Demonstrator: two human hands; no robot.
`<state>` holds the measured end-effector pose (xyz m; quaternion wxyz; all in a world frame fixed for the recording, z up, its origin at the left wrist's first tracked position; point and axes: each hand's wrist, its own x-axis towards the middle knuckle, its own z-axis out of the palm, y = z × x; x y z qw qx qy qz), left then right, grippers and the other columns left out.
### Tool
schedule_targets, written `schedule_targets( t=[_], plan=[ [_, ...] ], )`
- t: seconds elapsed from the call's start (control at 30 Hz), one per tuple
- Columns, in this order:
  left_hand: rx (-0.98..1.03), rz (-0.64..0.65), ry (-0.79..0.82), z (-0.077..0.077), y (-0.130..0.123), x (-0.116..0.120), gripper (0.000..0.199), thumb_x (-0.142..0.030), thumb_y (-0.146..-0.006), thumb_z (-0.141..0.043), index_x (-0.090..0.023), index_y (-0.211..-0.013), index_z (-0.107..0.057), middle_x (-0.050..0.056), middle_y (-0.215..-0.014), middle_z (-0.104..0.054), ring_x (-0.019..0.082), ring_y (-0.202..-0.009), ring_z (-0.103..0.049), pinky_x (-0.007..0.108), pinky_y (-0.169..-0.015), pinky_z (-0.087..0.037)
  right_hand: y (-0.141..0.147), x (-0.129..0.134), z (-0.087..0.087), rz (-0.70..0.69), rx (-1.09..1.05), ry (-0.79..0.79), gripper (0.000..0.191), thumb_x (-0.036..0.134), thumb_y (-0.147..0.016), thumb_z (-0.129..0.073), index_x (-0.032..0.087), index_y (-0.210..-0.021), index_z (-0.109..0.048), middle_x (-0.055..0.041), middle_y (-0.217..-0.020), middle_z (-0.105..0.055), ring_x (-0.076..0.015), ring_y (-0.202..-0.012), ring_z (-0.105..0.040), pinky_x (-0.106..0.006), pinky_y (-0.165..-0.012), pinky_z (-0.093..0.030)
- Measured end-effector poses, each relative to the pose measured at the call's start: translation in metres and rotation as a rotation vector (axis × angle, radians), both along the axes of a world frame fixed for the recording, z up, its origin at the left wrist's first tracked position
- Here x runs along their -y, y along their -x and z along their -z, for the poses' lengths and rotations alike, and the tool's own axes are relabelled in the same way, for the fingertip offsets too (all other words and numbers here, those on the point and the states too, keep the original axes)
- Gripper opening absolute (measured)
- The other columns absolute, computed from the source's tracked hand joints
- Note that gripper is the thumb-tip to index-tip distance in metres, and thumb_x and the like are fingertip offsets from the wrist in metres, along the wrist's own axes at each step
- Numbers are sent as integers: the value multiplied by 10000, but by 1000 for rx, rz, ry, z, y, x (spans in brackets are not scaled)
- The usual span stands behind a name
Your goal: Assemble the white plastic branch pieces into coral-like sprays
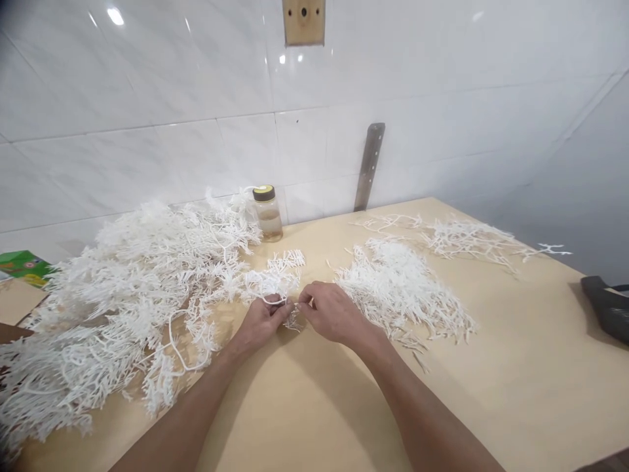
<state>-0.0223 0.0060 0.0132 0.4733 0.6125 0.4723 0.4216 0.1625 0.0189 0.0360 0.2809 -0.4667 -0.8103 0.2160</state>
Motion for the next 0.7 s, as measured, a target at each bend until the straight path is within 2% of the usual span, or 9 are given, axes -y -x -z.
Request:
schedule_targets(
  t=[0.13, 0.27, 0.4, 0.53, 0.7],
  plan=[
    [13, 43, -27, -3, 2, -1, 438, -560, -764, -660, -178, -609, -512, -37, -564, -395, 104, -558, -340, 248, -550, -285, -1, 0, -1, 5, -26, 49, 122, 197, -812, -564, 224, -785, -680, -6, -757, -691, -148, -663, -604, -266, -598, -431],
    [22, 96, 16, -1, 3, -1, 425, -556, -766, -661, -184, -647, -493, -46, -571, -374, 99, -548, -324, 247, -538, -266, -1, -1, -1, 8, -77, 113, 109, 212, -809, -569, 214, -795, -677, -10, -764, -692, -150, -681, -610, -264, -592, -448],
    [37, 68, 19, 1, 4, 0, 445, -559, -757, -669, -187, -626, -462, -55, -557, -337, 95, -546, -303, 246, -530, -248, -1, -3, 0, 29, -216, 158, 133, 286, -850, -564, 211, -844, -674, -21, -774, -682, -152, -654, -604, -259, -531, -461],
    [79, 23, 10, 2, 5, -1, 443, -563, -756, -664, -181, -637, -474, -50, -571, -367, 96, -559, -324, 245, -545, -269, 2, -4, -1, 79, -232, -26, 121, 267, -860, -575, 219, -875, -685, -41, -920, -693, -146, -692, -606, -287, -618, -503],
    [128, 7, 16, 6, 5, -4, 420, -557, -771, -656, -172, -687, -511, -36, -599, -416, 107, -584, -373, 244, -569, -298, 9, -4, -1, -41, -156, -141, 147, 227, -888, -570, 233, -861, -715, -54, -956, -687, -161, -770, -635, -310, -712, -511]
  ],
)
